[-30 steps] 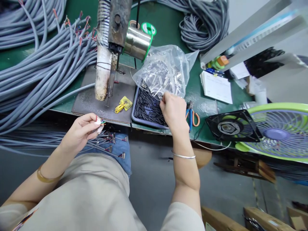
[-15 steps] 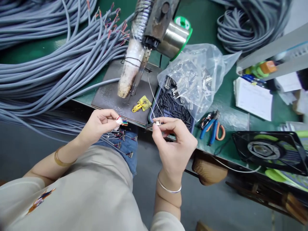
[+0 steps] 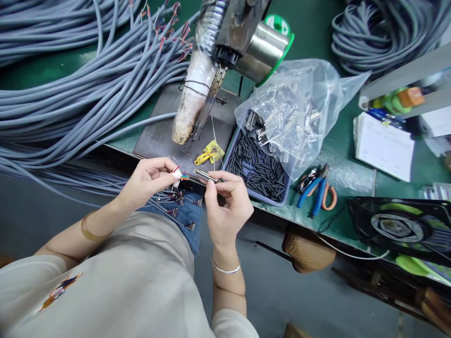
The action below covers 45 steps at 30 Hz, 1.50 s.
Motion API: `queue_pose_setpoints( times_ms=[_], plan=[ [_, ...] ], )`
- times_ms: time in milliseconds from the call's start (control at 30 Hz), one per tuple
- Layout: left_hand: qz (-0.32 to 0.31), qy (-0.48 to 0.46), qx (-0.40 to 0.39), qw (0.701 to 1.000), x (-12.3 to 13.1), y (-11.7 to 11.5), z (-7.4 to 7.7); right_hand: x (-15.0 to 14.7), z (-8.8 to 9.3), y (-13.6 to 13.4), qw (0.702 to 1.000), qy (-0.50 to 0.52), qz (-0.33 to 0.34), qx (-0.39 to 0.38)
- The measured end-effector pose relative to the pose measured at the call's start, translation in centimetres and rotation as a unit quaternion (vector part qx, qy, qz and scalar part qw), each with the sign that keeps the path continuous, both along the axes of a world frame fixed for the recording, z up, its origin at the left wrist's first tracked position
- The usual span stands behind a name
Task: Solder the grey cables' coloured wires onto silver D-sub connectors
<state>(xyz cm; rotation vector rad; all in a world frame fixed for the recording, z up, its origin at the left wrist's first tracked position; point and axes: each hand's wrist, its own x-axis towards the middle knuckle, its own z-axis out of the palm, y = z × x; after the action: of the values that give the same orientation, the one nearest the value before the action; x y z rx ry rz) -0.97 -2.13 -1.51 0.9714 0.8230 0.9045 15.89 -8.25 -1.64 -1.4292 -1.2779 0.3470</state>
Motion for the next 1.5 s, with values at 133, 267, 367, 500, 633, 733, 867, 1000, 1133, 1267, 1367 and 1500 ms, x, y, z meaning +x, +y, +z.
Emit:
queue_pose_setpoints(
  times_ms=[133,267,367,500,633,733,867,1000,1133,1267,1367,1500],
  plan=[
    [0.022,0.035,0.011,0.999,0.1,0.2,-0.3,-0.4,-1.0,0.2,0.996,-0.079,-0.006,0.030],
    [0.049,0.044,0.012,0.998,0.4,0.4,-0.3,-0.5,-1.7,0.4,0.994,-0.096,0.031,0.030],
    [0.071,0.037,0.018,0.997,0.7,0.5,-0.3,-0.6,-1.8,0.6,0.996,-0.064,0.060,0.013],
    [0.080,0.030,0.024,0.996,1.0,0.9,-0.1,-0.7,-1.7,0.8,0.997,-0.033,0.074,0.015],
    [0.081,0.032,0.032,0.996,1.0,1.1,0.1,-0.6,-1.5,1.2,0.996,-0.041,0.075,0.017],
    [0.080,0.034,0.041,0.995,1.0,1.3,0.2,-0.5,-1.5,1.4,0.996,-0.045,0.072,0.022],
    [0.084,0.031,0.057,0.994,1.1,1.5,0.2,-0.4,-1.5,1.6,0.996,-0.054,0.070,0.029],
    [0.082,0.033,0.063,0.994,1.2,1.6,0.1,-0.3,-1.5,1.8,0.995,-0.061,0.071,0.030],
    [0.087,0.039,0.069,0.993,1.2,1.7,0.1,-0.2,-1.6,2.0,0.995,-0.053,0.079,0.043],
    [0.081,0.036,0.066,0.994,1.3,1.8,0.2,-0.1,-1.4,2.2,0.993,-0.070,0.078,0.050],
    [0.080,0.036,0.073,0.993,1.2,1.7,0.4,-0.1,-1.0,2.4,0.991,-0.091,0.076,0.064],
    [0.080,0.033,0.085,0.993,1.2,1.7,0.4,0.1,-0.8,2.6,0.987,-0.123,0.069,0.075]
  ],
)
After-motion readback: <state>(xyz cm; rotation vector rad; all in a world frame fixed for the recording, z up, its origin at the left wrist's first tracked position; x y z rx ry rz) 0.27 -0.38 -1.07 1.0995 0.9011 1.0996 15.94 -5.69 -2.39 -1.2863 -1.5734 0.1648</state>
